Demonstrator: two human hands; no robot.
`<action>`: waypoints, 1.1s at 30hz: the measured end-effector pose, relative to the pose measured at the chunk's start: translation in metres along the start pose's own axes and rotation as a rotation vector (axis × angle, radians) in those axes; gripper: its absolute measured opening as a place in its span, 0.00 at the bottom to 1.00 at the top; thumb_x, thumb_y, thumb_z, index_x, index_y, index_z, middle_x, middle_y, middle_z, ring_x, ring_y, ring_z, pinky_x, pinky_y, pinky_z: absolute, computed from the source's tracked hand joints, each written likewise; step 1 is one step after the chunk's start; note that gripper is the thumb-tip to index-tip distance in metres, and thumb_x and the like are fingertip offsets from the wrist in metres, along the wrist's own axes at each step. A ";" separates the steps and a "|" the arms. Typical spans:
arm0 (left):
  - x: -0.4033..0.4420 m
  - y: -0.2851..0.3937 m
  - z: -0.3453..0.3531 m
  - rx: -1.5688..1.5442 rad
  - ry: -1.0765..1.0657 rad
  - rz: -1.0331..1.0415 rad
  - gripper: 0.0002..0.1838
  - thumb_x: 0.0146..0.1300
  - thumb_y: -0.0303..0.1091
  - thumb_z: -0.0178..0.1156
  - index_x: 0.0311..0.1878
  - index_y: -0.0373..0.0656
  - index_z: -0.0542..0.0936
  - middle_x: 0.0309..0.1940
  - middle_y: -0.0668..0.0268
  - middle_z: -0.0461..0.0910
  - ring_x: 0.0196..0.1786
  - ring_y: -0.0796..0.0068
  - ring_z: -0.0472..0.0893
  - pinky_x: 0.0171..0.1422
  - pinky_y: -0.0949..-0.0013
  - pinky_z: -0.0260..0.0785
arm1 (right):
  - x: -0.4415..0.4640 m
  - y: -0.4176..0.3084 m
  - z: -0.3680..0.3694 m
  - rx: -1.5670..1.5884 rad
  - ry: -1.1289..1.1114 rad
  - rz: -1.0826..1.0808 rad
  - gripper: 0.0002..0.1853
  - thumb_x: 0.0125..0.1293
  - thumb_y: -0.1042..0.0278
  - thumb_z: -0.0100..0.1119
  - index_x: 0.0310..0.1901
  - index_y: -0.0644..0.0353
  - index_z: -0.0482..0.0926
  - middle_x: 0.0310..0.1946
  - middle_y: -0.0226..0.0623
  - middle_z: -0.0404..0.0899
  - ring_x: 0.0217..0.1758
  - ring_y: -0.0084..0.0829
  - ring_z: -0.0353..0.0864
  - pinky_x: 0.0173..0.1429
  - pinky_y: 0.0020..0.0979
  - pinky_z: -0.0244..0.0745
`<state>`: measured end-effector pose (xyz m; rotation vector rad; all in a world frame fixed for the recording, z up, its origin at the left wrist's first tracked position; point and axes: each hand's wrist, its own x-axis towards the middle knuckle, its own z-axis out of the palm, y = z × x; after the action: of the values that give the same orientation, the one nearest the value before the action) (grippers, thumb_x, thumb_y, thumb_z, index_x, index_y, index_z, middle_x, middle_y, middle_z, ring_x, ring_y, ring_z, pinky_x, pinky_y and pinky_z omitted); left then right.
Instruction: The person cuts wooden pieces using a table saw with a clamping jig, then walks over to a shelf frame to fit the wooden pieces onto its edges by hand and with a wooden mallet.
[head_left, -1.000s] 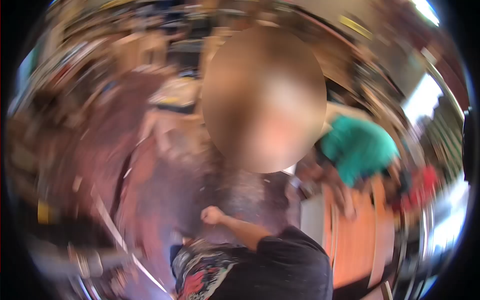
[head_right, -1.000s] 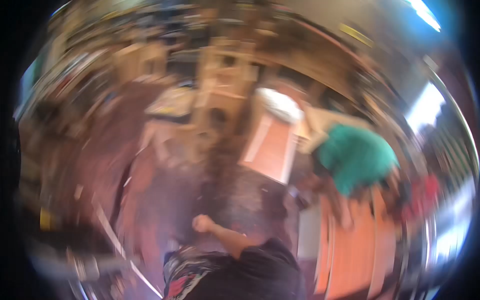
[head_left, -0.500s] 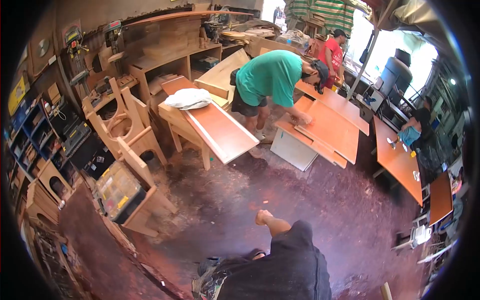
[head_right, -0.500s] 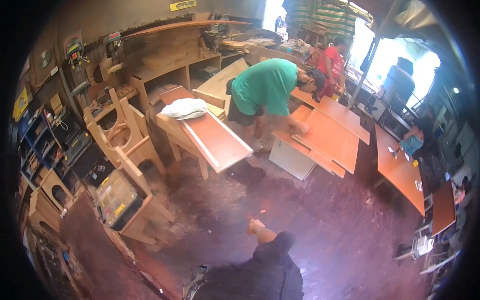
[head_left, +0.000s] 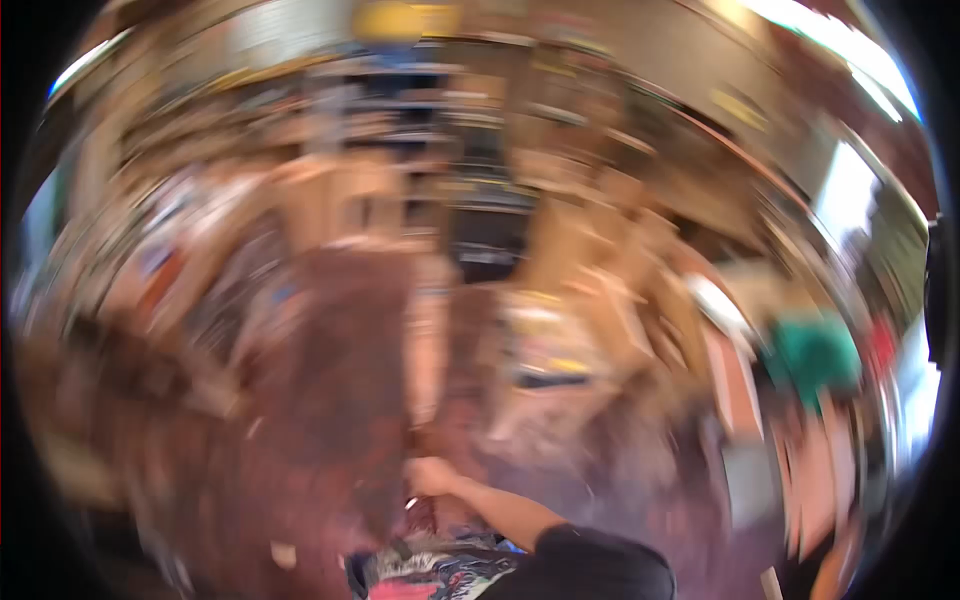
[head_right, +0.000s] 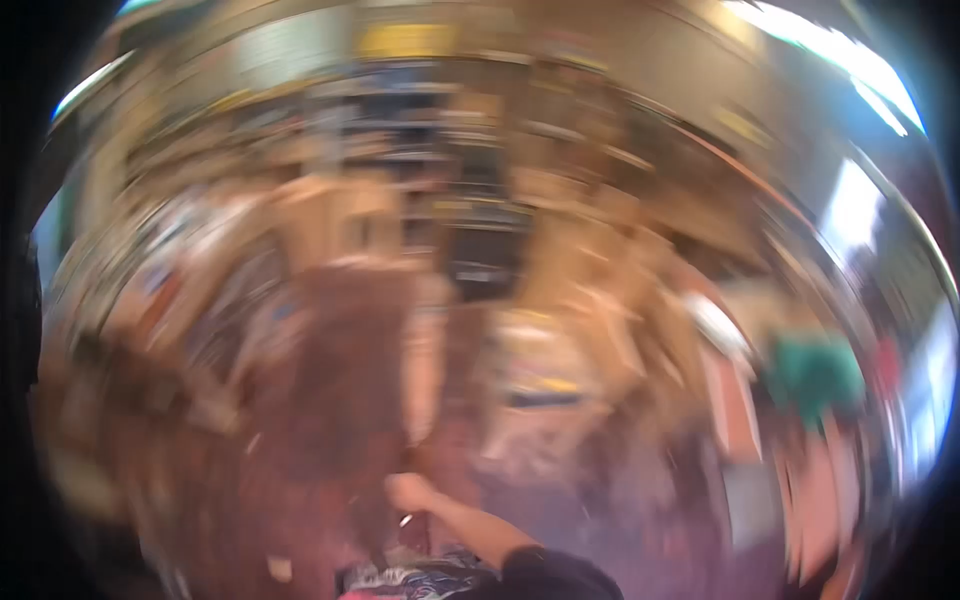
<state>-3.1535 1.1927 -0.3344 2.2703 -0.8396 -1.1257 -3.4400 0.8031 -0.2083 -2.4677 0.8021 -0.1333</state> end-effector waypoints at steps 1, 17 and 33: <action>-0.006 -0.046 -0.022 0.117 0.067 0.135 0.13 0.64 0.38 0.64 0.45 0.41 0.87 0.34 0.63 0.86 0.38 0.69 0.83 0.41 0.63 0.76 | 0.017 -0.013 0.033 -0.135 -0.345 0.063 0.12 0.64 0.59 0.55 0.38 0.55 0.85 0.36 0.45 0.85 0.39 0.49 0.86 0.42 0.50 0.81; 0.211 -0.090 -0.604 -1.155 0.814 -0.223 0.26 0.61 0.33 0.73 0.60 0.32 0.80 0.41 0.58 0.87 0.40 0.73 0.85 0.45 0.69 0.78 | 0.519 -0.380 0.166 0.164 -0.397 -0.154 0.10 0.62 0.66 0.60 0.39 0.62 0.85 0.33 0.56 0.85 0.40 0.53 0.87 0.47 0.46 0.81; 0.340 -0.334 -0.803 -0.829 0.575 -0.792 0.11 0.62 0.35 0.63 0.41 0.36 0.83 0.38 0.56 0.86 0.41 0.64 0.85 0.46 0.56 0.76 | 1.159 -0.981 0.186 0.705 -0.229 -0.719 0.09 0.64 0.71 0.68 0.44 0.62 0.83 0.33 0.39 0.81 0.33 0.30 0.82 0.40 0.31 0.77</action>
<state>-2.2273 1.2997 -0.2846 1.9766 0.7005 -0.7739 -1.9371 0.8938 0.0641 -1.9179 -0.2406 -0.3198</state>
